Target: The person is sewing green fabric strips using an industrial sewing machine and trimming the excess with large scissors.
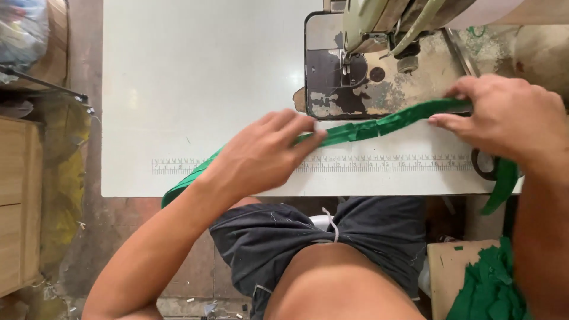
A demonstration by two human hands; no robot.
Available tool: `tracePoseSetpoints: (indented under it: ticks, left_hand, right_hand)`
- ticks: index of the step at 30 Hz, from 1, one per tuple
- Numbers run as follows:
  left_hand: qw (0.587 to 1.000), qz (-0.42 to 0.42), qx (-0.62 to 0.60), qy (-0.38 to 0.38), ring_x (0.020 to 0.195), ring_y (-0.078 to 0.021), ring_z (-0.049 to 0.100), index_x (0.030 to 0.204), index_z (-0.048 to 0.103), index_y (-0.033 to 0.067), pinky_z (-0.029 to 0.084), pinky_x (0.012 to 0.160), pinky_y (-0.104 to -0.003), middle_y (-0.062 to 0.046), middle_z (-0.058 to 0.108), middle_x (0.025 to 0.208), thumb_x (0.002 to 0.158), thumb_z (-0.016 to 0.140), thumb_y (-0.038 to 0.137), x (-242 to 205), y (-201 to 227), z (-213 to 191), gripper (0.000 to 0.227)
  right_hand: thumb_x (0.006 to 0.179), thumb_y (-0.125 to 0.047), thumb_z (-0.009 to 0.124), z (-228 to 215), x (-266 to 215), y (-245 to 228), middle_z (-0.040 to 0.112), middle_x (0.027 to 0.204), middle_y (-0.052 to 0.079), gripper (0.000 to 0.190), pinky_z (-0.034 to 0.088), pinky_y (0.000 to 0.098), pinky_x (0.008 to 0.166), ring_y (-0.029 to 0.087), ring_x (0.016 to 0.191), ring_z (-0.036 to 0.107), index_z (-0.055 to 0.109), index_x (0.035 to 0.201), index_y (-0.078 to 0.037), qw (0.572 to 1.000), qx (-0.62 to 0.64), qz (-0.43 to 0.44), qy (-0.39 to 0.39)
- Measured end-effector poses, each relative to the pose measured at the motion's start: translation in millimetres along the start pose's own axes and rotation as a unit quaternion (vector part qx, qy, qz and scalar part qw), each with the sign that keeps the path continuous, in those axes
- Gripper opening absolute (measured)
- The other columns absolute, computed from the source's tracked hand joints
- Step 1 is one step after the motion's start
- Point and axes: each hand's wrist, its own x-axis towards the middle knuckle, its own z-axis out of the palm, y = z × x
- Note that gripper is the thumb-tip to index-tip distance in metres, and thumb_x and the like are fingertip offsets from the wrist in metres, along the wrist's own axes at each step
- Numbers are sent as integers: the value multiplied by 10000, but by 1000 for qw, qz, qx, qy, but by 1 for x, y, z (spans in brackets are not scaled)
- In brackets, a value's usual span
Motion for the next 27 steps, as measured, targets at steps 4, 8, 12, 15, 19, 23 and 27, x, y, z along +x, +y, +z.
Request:
tracePoseSetpoints:
  ticks: [4, 8, 12, 15, 19, 23, 27]
  left_hand:
    - [987, 131, -24, 94, 1127, -295, 642, 1445, 673, -8, 621, 920, -425, -136, 636, 1425, 1110, 728, 30, 20, -12, 43, 341]
    - [990, 127, 29, 58, 1157, -269, 599, 1548, 622, 26, 575, 969, -415, -128, 594, 1571, 1149, 634, 67, 19, -15, 55, 401]
    - [986, 141, 29, 79, 1116, -279, 592, 1561, 608, 16, 566, 880, -427, -116, 530, 1592, 1207, 613, 121, 11, -13, 57, 369]
    - [981, 171, 59, 67, 1161, -263, 578, 1550, 625, 9, 554, 870, -375, -107, 562, 1579, 1168, 624, 64, 13, -17, 54, 386]
    - [986, 142, 66, 49, 1128, -257, 577, 1578, 585, -7, 557, 868, -385, -128, 534, 1613, 1187, 557, 87, 10, -14, 54, 403]
    - [987, 132, 89, 25, 1098, -240, 556, 1614, 564, 40, 534, 861, -374, -90, 515, 1611, 1182, 549, 119, 14, -12, 52, 439]
    - [984, 128, 121, -5, 1048, -214, 519, 1633, 538, 46, 501, 820, -336, -68, 509, 1592, 1160, 545, 112, 17, -7, 47, 478]
  right_hand:
    - [1048, -582, 657, 8, -29, -50, 720, 1379, 84, 559, 585, 521, 962, 281, 1158, 699, 659, 1513, -271, 954, 134, -113, 242]
    - [993, -537, 798, 52, -13, -82, 593, 1425, 98, 475, 454, 630, 1036, 386, 1241, 587, 726, 1425, -353, 885, 192, -212, 368]
    - [969, -538, 825, 54, -15, -78, 581, 1430, 75, 339, 318, 687, 1149, 373, 1323, 524, 742, 1265, -396, 882, 240, -210, 346]
    - [975, -427, 861, 43, -19, -70, 642, 1377, 18, 164, 276, 622, 1128, 355, 1342, 525, 809, 1049, -290, 881, 236, -204, 356]
    - [956, -363, 795, 30, -30, -66, 709, 1192, -35, 179, 230, 519, 1110, 306, 1235, 611, 740, 1068, -234, 901, 302, -194, 242]
    - [900, -654, 727, 3, -40, -72, 838, 984, -26, 671, 242, 509, 1192, 263, 1070, 737, 621, 1421, -245, 919, 366, -128, 68]
    - [925, -636, 781, 31, -32, -83, 784, 933, -39, 534, 269, 473, 1061, 237, 990, 686, 713, 1340, -308, 931, 328, -96, 127]
